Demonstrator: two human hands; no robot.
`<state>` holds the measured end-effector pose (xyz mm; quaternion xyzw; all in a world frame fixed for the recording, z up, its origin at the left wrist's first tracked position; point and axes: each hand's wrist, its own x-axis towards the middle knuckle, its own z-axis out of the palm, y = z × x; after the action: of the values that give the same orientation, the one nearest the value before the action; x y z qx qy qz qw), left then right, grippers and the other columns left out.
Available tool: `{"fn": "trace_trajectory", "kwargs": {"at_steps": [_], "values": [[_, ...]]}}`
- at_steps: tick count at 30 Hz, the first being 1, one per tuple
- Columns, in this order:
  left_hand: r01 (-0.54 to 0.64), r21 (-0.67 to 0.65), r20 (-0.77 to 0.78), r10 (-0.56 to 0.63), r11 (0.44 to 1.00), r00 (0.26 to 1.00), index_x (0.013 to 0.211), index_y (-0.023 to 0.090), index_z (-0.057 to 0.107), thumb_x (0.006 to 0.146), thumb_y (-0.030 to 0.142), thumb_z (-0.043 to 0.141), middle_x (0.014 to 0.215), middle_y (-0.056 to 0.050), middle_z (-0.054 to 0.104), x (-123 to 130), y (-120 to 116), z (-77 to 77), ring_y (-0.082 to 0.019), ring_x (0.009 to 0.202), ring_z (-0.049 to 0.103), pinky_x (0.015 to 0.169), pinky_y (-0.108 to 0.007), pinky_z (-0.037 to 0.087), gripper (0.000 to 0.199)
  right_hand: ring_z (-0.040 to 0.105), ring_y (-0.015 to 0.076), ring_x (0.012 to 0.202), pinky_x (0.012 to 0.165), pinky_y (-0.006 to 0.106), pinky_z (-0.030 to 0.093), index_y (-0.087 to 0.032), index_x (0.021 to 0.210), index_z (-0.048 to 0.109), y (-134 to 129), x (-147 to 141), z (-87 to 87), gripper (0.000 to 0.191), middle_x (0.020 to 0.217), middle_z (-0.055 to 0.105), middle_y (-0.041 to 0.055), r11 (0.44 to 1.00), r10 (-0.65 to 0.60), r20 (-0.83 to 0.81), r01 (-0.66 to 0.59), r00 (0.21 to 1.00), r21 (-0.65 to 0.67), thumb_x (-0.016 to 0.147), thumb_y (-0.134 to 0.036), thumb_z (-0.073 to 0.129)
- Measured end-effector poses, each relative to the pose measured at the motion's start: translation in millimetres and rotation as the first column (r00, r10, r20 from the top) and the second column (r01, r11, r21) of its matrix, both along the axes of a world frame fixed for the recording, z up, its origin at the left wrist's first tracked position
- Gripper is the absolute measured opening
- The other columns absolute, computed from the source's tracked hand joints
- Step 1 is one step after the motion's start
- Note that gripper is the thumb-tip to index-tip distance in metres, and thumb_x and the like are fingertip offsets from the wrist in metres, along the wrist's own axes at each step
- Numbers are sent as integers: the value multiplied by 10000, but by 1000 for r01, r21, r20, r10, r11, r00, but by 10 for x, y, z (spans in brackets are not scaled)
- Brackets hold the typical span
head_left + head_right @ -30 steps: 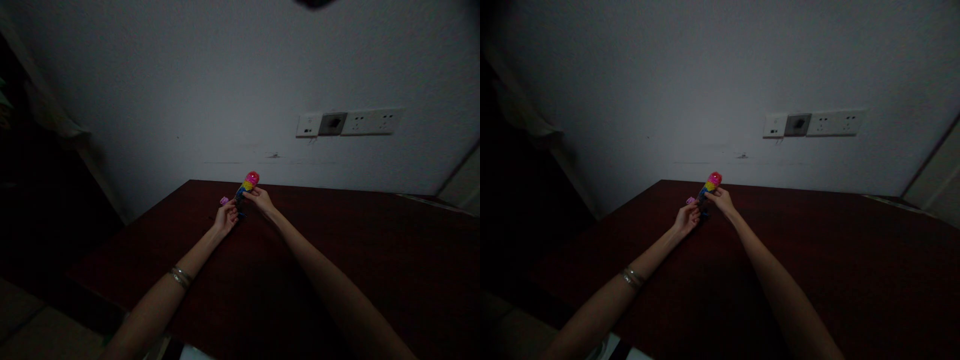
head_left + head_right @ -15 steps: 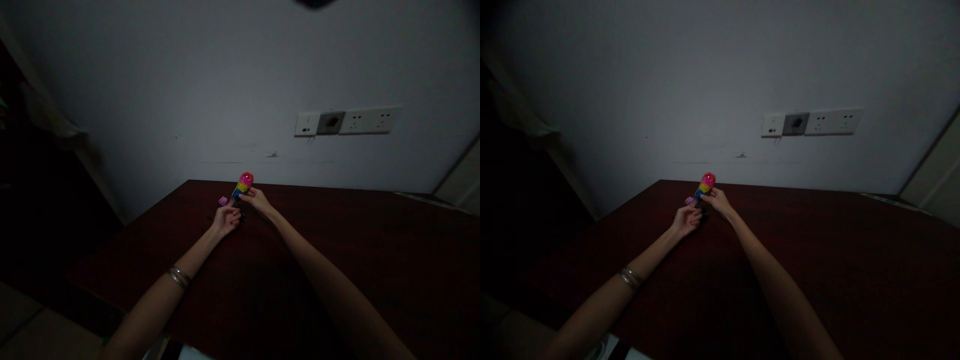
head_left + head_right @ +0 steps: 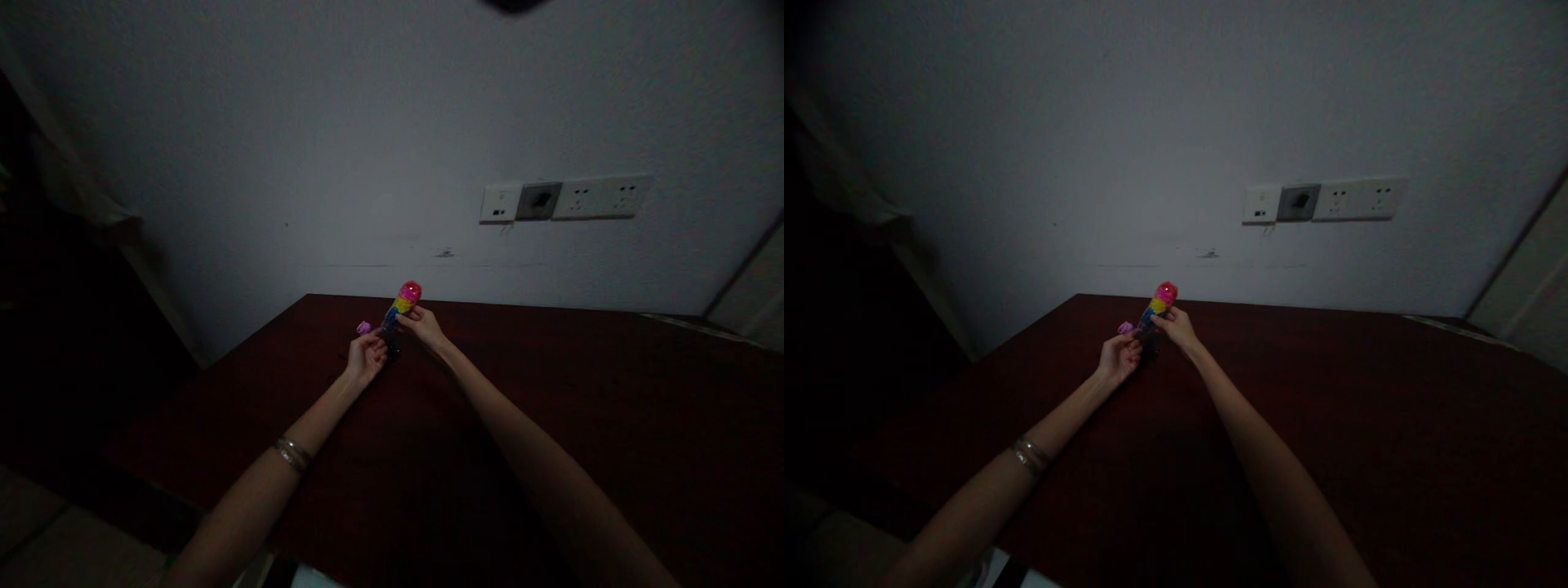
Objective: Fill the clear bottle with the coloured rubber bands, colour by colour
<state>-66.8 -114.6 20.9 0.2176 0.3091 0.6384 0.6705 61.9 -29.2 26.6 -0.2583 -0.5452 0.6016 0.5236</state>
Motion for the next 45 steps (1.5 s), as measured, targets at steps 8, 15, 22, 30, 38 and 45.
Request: {"fn": "trace_trajectory", "kwargs": {"at_steps": [8,15,22,30,38,45], "values": [[192,109,10,-194,975,981,891,186,497,655,87,465,534,43,354,41,-71,24,-53,384,309,340,-122,252,259,626,150,743,650,273,509,-168,881,585,-82,-2,33,310,881,674,40,996,84,4,-84,996,-8,598,-198,707],[297,139,8,-301,945,954,797,162,462,640,69,461,584,24,399,72,-118,36,-45,400,315,337,-117,245,182,620,136,719,626,240,502,-167,890,598,-147,-14,31,345,881,672,32,982,188,17,-187,982,-24,574,-212,730],[287,86,-84,-280,954,956,795,183,432,651,72,468,546,49,383,38,-77,21,-48,363,292,333,-130,249,185,625,157,726,653,270,498,-158,875,607,-138,31,67,358,874,676,46,989,149,14,-149,989,11,552,-240,738],[77,0,-159,-76,997,984,704,163,413,670,142,491,489,60,422,51,1,9,-37,324,317,324,-144,283,87,625,156,725,726,301,485,-150,845,612,-122,-27,56,365,825,681,34,994,111,15,-111,994,8,509,-203,745],[-114,182,-369,175,977,913,736,155,471,668,250,582,506,53,506,104,4,-46,-32,304,319,332,-172,355,161,621,143,700,696,286,490,-143,844,608,-103,-50,63,359,813,683,33,997,76,-13,-76,997,-4,514,-193,739],[-192,122,-388,225,974,894,761,144,506,704,285,564,481,47,500,46,31,-85,-30,276,293,329,-184,351,163,608,135,658,608,255,492,-155,814,597,-48,9,79,313,810,678,32,1000,2,-40,-2,999,-9,535,-203,730]]}}
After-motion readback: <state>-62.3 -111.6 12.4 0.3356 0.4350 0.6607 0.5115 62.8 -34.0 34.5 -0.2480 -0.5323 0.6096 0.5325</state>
